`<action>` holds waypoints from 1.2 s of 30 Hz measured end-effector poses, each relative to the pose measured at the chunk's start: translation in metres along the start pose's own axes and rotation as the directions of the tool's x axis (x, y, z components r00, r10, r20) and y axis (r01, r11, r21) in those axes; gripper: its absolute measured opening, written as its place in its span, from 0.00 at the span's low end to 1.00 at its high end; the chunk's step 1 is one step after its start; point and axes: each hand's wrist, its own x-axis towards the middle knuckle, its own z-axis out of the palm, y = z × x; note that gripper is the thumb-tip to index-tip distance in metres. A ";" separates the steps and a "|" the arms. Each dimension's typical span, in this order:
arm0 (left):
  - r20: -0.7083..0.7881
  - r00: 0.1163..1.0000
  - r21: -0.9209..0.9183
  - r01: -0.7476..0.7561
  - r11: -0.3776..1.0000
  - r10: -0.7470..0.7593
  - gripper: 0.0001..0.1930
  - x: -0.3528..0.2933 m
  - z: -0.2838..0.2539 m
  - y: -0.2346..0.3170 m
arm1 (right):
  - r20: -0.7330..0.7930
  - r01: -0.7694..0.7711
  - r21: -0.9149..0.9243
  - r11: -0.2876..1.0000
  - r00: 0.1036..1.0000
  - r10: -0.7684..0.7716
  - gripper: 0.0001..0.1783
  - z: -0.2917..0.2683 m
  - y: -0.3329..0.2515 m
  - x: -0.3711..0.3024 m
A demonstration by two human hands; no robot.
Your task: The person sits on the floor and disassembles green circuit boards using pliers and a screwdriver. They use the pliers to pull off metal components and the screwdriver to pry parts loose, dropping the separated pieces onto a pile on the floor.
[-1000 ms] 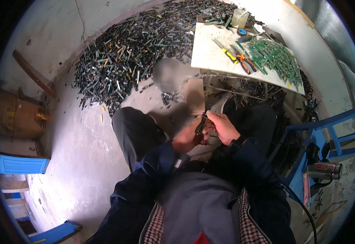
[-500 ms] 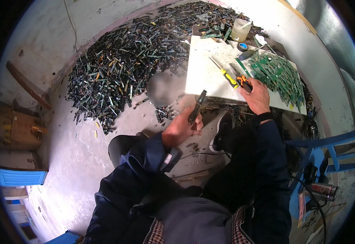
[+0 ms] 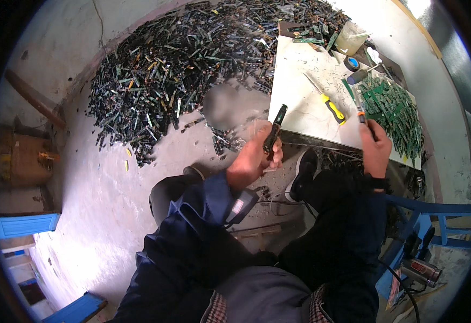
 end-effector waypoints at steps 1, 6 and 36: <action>-0.023 1.000 -0.019 0.008 1.000 -0.009 0.23 0.001 -0.003 -0.002 | 0.019 -0.137 0.210 0.968 0.991 0.136 0.17 -0.004 -0.004 -0.003; -0.013 0.999 -0.100 0.043 0.994 -0.044 0.22 0.003 -0.008 -0.009 | 0.400 -0.400 0.574 0.714 0.899 0.181 0.16 -0.002 -0.020 -0.057; -0.184 0.968 0.816 0.055 0.575 0.168 0.24 -0.021 0.010 -0.010 | 0.906 -0.700 0.108 0.706 0.361 0.220 0.18 0.042 -0.040 -0.134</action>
